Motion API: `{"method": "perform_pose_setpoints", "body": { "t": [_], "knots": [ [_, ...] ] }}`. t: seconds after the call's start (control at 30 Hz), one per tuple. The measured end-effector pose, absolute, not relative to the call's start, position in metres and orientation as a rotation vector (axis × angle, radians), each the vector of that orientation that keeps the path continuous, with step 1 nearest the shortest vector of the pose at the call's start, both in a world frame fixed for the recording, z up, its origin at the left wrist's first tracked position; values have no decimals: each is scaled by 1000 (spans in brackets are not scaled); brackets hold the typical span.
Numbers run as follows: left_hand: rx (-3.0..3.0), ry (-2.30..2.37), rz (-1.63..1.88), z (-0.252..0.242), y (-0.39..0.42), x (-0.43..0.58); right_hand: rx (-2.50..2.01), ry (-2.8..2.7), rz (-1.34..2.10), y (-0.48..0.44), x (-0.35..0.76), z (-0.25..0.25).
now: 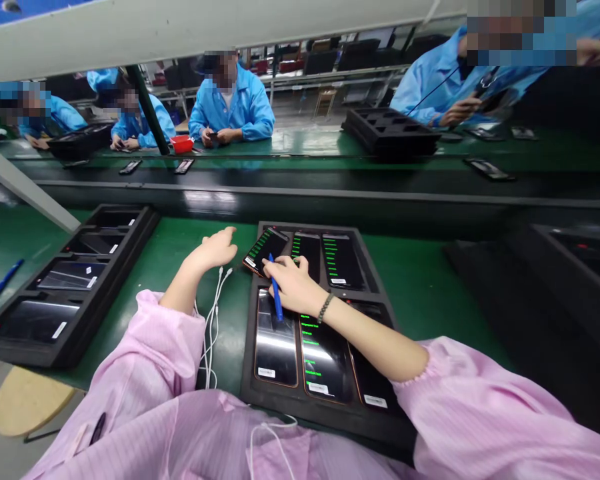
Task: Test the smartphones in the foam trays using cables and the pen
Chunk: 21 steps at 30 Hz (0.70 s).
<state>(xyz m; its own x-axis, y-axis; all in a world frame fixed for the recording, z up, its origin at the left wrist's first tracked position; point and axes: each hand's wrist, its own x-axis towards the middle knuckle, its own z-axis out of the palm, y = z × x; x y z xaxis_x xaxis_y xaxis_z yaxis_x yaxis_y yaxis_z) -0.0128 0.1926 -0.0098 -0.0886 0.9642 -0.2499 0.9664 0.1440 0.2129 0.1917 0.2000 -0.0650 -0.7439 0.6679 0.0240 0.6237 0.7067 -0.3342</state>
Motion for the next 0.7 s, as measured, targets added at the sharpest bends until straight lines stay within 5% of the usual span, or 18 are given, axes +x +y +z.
{"method": "perform_pose_setpoints", "body": {
  "t": [0.7],
  "knots": [
    [1959, 2101, 160, -24, 192, 3, -1091, -2475, 509, 241, 220, -59]
  ]
}}
